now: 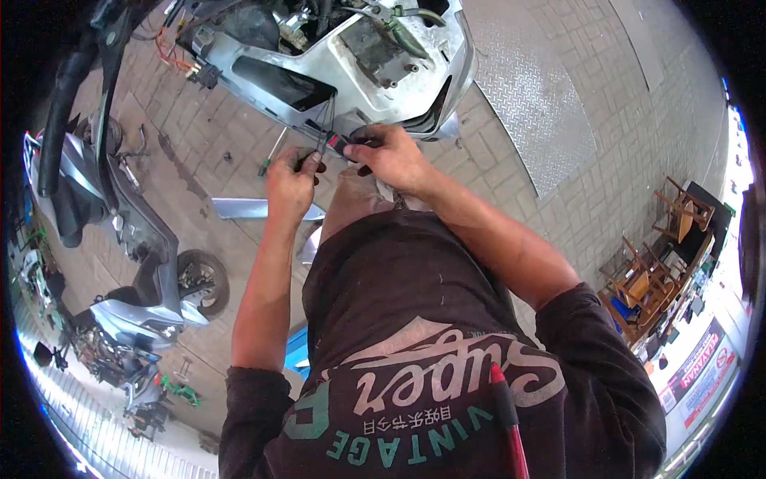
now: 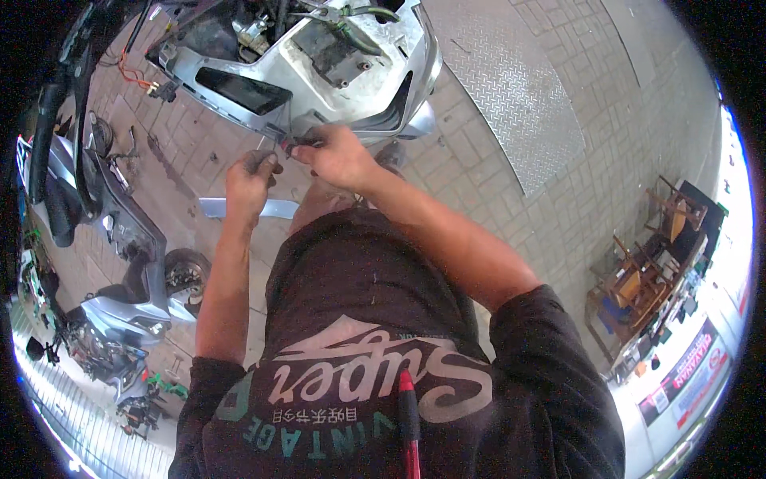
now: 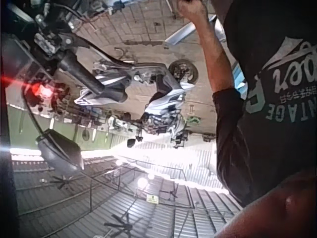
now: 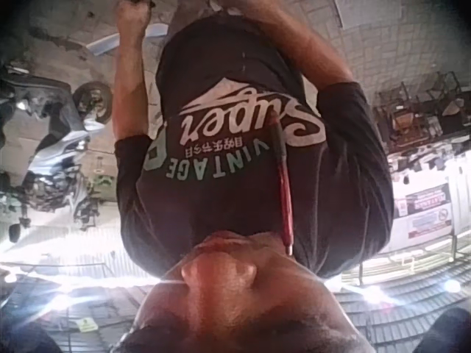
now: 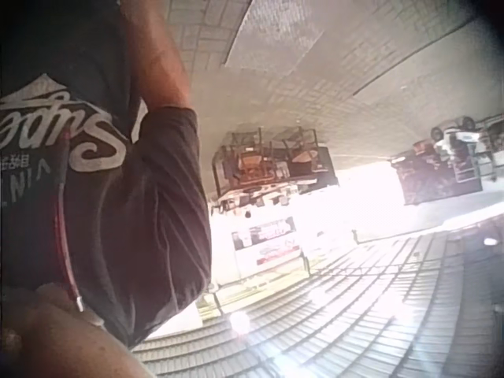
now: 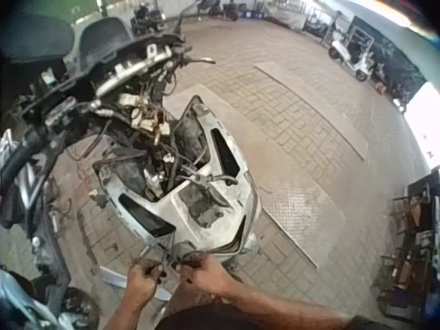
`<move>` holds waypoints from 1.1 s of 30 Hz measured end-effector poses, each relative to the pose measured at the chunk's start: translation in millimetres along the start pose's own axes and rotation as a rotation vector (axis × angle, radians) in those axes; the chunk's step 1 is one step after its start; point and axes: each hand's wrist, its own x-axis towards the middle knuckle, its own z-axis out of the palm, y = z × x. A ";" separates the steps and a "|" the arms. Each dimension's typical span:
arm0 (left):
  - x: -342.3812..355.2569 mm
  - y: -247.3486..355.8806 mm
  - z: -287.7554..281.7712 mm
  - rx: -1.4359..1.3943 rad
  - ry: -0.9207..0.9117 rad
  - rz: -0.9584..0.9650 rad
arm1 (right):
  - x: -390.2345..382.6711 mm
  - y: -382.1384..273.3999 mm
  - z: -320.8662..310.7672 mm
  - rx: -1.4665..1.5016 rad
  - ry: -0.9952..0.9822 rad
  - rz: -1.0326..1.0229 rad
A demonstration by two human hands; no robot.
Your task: The person manipulates electrical wiring and connectors on the front of a motorcycle, uses a screwdriver to loosen internal components, and handles a detached silver plastic fairing.
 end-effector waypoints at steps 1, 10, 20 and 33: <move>-4.1 -1.3 3.2 0.014 0.021 0.008 | 2.2 6.2 4.2 0.097 -0.025 0.046; -31.4 -20.3 11.8 0.074 0.214 0.071 | 17.3 -0.8 15.0 -0.124 -0.149 0.103; -36.5 -17.8 14.5 0.201 0.331 0.277 | 36.2 -3.2 26.4 -0.235 -0.154 0.113; -28.4 -22.1 6.5 0.338 0.258 0.230 | 35.2 -5.6 29.9 -0.338 -0.142 0.075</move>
